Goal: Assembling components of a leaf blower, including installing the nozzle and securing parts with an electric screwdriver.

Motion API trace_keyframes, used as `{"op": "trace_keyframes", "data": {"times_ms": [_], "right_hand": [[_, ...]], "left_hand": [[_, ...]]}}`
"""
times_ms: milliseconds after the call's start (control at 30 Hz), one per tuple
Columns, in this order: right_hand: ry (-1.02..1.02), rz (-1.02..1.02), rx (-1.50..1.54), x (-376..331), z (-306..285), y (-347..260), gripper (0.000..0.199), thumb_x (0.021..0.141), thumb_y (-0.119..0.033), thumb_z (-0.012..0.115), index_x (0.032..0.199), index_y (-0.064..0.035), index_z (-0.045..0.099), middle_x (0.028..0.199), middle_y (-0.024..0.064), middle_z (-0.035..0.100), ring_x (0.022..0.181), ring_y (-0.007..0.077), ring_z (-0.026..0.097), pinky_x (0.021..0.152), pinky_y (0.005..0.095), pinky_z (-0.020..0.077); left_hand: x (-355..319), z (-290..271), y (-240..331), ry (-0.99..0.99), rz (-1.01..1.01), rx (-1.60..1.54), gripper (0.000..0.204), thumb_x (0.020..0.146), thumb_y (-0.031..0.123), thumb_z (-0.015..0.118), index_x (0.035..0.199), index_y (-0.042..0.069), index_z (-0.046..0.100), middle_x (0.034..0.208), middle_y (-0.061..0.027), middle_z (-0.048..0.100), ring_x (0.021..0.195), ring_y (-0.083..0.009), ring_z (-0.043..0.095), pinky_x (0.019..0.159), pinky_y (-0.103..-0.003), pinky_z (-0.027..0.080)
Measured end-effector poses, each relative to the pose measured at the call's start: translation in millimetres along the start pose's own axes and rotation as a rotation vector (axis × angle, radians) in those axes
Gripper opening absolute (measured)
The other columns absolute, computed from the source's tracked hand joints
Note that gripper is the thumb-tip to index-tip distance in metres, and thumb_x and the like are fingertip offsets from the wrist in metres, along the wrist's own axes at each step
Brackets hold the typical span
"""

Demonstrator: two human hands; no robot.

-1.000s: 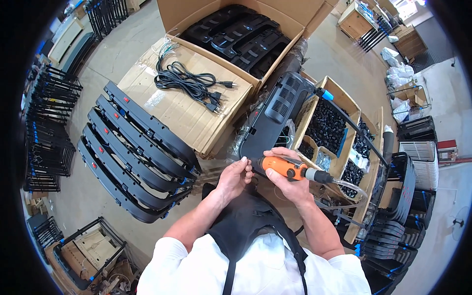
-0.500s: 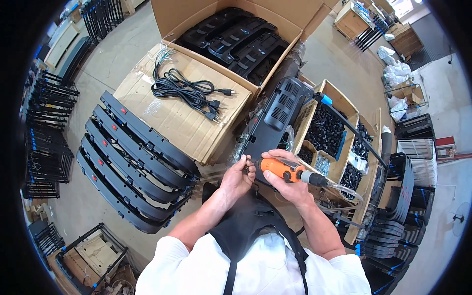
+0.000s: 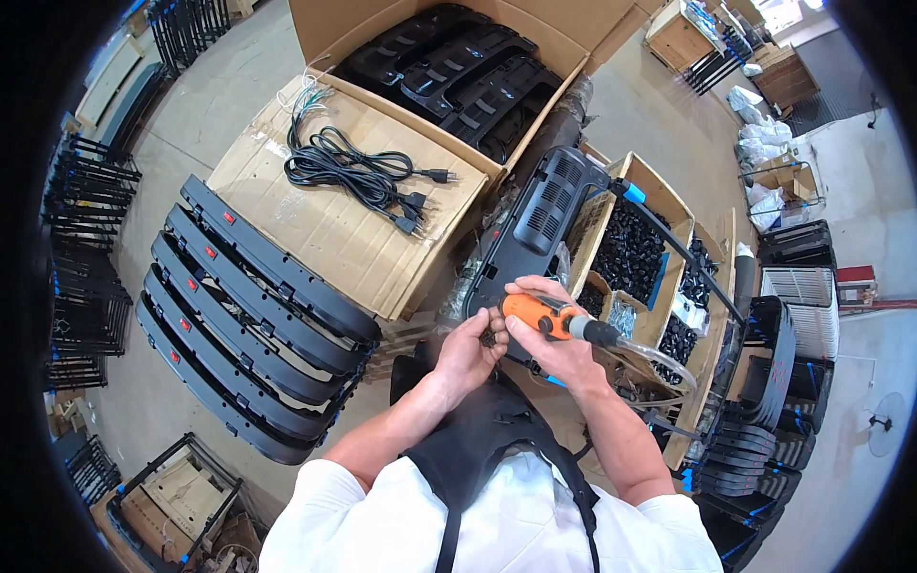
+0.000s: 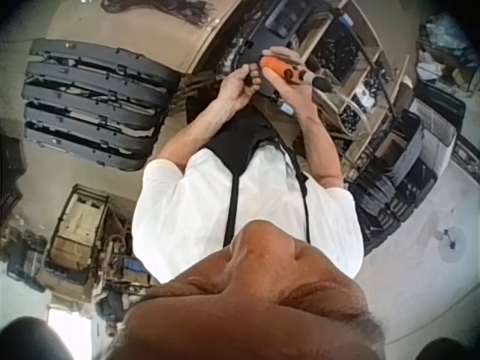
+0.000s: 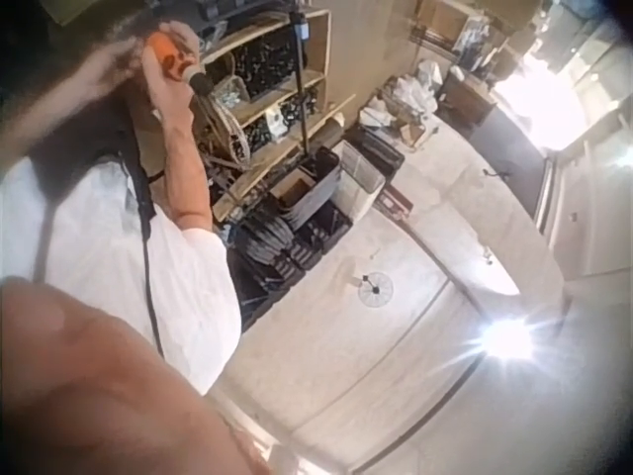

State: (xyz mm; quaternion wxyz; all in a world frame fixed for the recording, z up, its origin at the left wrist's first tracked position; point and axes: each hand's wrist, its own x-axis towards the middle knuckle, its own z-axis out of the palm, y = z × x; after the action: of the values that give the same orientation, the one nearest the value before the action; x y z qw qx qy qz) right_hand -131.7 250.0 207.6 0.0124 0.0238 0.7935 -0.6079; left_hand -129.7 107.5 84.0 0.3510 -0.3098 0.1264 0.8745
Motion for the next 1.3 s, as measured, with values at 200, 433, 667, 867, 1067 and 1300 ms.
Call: {"op": "trace_keyframes", "data": {"times_ms": [200,433,667,867,1067,1300], "right_hand": [[-0.025,0.019,-0.033,21.8,8.7,4.7,0.048,0.09,-0.002,0.077,0.135,-0.0026,0.059,0.126,0.0111,0.071,0.115,0.0186,0.068,0.102,0.0343,0.0553],[-0.098,0.018,-0.125,43.0,15.7,1.5,0.047,0.09,-0.004,0.078,0.133,-0.0029,0.06,0.119,0.0096,0.072,0.111,0.0173,0.069,0.098,0.0326,0.056],[-0.208,0.034,-0.269,52.7,19.0,5.0,0.051,0.088,-0.007,0.079,0.134,-0.0015,0.058,0.123,0.013,0.071,0.114,0.0198,0.068,0.102,0.0349,0.0546],[-0.228,-0.069,-0.44,55.8,18.4,18.2,0.048,0.085,-0.013,0.082,0.128,-0.0106,0.061,0.107,0.0069,0.074,0.098,0.0225,0.074,0.086,0.0369,0.0586],[-0.243,-0.092,-0.345,57.8,20.4,17.6,0.026,0.083,-0.012,0.082,0.105,-0.0038,0.07,0.098,0.0102,0.073,0.089,0.0215,0.071,0.078,0.0359,0.0571],[-0.212,0.056,-0.468,49.4,21.0,17.2,0.033,0.087,-0.013,0.08,0.116,-0.0052,0.069,0.1,0.0086,0.072,0.091,0.0182,0.07,0.081,0.0333,0.057]], "left_hand": [[-18.1,-13.3,7.6,0.045,-0.047,0.184,0.023,0.11,0.015,0.049,0.125,0.006,0.064,0.081,0.0016,0.056,0.063,-0.0098,0.05,0.052,-0.024,0.036],[-32.3,-21.9,29.0,0.094,0.104,0.422,0.023,0.112,0.022,0.051,0.121,0.006,0.064,0.072,0.0074,0.044,0.054,-0.003,0.034,0.046,-0.021,0.024],[-42.3,9.4,60.2,0.083,0.466,0.754,0.031,0.11,0.026,0.057,0.131,0.006,0.067,0.076,0.0055,0.055,0.062,-0.0045,0.051,0.059,-0.023,0.047],[-74.3,78.6,101.8,-0.239,0.879,1.601,0.056,0.093,0.024,0.077,0.146,0.016,0.061,0.079,-0.0105,0.07,0.072,-0.0225,0.071,0.07,-0.036,0.055],[-61.8,109.6,112.4,-0.447,1.19,1.721,0.05,0.087,0.025,0.08,0.135,0.019,0.068,0.094,-0.0121,0.076,0.083,-0.0326,0.074,0.072,-0.038,0.059],[-62.5,70.0,95.7,-0.196,0.889,1.011,0.022,0.109,0.022,0.056,0.115,0.005,0.069,0.094,-0.0026,0.069,0.08,-0.0112,0.062,0.07,-0.028,0.051]]}}
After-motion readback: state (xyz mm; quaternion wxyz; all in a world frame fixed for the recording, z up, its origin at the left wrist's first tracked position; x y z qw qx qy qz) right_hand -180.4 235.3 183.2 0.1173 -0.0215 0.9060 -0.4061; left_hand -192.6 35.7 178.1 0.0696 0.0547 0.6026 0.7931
